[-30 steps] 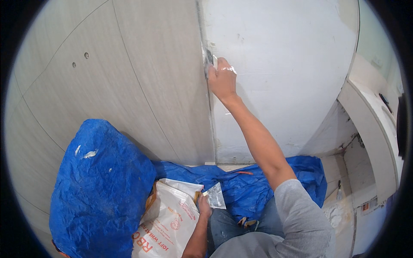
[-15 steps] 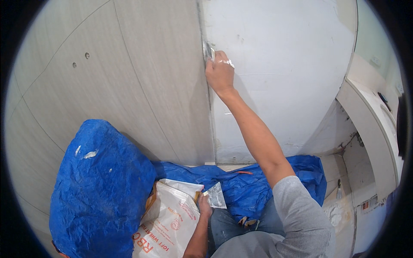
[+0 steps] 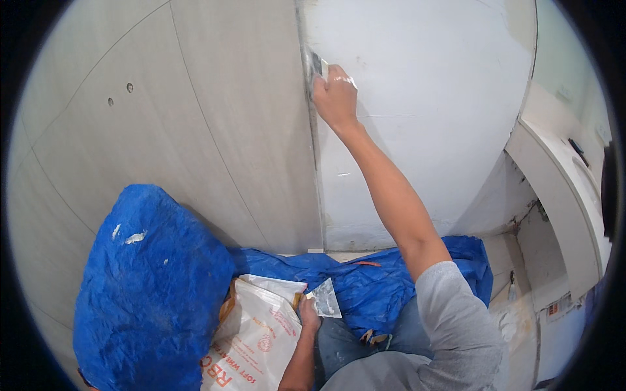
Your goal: The person spreads and scrapes plaster onto wall seams and surfaces using putty knives.
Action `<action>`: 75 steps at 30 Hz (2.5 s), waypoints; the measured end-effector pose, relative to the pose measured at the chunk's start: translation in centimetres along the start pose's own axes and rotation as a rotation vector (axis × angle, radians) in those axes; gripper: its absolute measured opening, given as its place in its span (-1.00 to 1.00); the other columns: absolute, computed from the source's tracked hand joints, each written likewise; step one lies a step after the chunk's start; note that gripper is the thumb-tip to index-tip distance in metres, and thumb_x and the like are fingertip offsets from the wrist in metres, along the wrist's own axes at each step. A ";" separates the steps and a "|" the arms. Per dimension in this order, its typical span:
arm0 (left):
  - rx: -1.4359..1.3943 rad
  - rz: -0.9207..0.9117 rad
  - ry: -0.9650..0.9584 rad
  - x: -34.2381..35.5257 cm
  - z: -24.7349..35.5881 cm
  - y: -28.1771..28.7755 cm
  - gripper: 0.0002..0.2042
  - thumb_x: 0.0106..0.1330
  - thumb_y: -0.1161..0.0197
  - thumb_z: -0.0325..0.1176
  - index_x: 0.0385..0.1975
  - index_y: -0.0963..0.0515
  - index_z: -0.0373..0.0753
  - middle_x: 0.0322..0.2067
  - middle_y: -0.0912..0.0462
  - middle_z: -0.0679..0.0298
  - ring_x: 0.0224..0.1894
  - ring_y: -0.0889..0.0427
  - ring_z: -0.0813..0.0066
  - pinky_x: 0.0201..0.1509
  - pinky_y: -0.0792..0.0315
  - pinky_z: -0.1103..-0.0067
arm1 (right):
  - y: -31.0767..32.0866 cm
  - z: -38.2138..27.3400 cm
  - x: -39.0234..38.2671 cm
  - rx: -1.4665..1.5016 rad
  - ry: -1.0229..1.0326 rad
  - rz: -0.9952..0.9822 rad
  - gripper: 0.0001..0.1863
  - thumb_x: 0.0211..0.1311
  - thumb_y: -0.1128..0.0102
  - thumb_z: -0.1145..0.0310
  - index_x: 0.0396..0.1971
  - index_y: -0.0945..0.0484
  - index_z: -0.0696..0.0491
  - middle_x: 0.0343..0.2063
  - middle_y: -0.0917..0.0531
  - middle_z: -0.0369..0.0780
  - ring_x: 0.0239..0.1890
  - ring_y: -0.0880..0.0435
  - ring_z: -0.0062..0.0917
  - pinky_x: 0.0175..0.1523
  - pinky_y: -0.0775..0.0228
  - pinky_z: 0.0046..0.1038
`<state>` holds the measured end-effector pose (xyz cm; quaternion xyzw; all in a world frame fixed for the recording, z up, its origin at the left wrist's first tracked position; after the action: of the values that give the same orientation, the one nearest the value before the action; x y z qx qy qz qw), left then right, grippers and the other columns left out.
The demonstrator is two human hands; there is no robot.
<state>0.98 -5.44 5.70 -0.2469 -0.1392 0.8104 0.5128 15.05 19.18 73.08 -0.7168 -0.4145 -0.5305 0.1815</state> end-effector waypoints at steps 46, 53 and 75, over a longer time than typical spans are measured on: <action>0.137 0.004 -0.074 -0.1 1.1 -0.8 -0.79 0.28 -0.07 -0.35 -0.23 -0.59 -0.29 -0.28 -0.58 0.24 -0.17 -0.52 0.45 -0.01 -0.35 0.54 | 0.0 -3.1 6.2 -0.081 0.064 0.008 -0.64 0.28 0.00 0.29 -0.17 -0.58 0.29 -0.15 -0.62 0.06 -0.12 -0.63 -0.04 0.04 -0.45 -0.09; 0.058 -0.003 -0.011 0.6 -1.1 0.6 -0.77 0.30 -0.06 -0.32 -0.19 -0.56 -0.29 -0.26 -0.56 0.21 -0.19 -0.51 0.42 -0.01 -0.37 0.50 | -1.0 -6.1 5.0 -0.104 0.136 0.026 -0.66 0.28 -0.01 0.29 -0.23 -0.56 0.30 -0.19 -0.62 0.06 -0.16 -0.62 0.00 -0.01 -0.44 -0.04; 0.197 0.061 -0.121 0.4 0.5 0.7 -0.77 0.27 -0.07 -0.32 -0.26 -0.56 -0.34 -0.31 -0.57 0.15 -0.19 -0.51 0.31 -0.01 -0.34 0.42 | -2.2 -6.7 6.7 -0.274 0.030 0.008 -0.66 0.27 0.05 0.30 -0.22 -0.60 0.24 -0.07 -0.60 -0.02 -0.15 -0.65 -0.05 0.03 -0.47 -0.09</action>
<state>0.03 -5.41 5.68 -0.1501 -0.0819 0.8486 0.5006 9.85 18.46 81.32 -0.7285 -0.3327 -0.5920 0.0903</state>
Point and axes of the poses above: each hand's wrist, its own x-axis towards the middle knuckle, its own y-axis out of the back of the hand, z = x × y, the point moved 10 cm from there along x, towards the middle knuckle
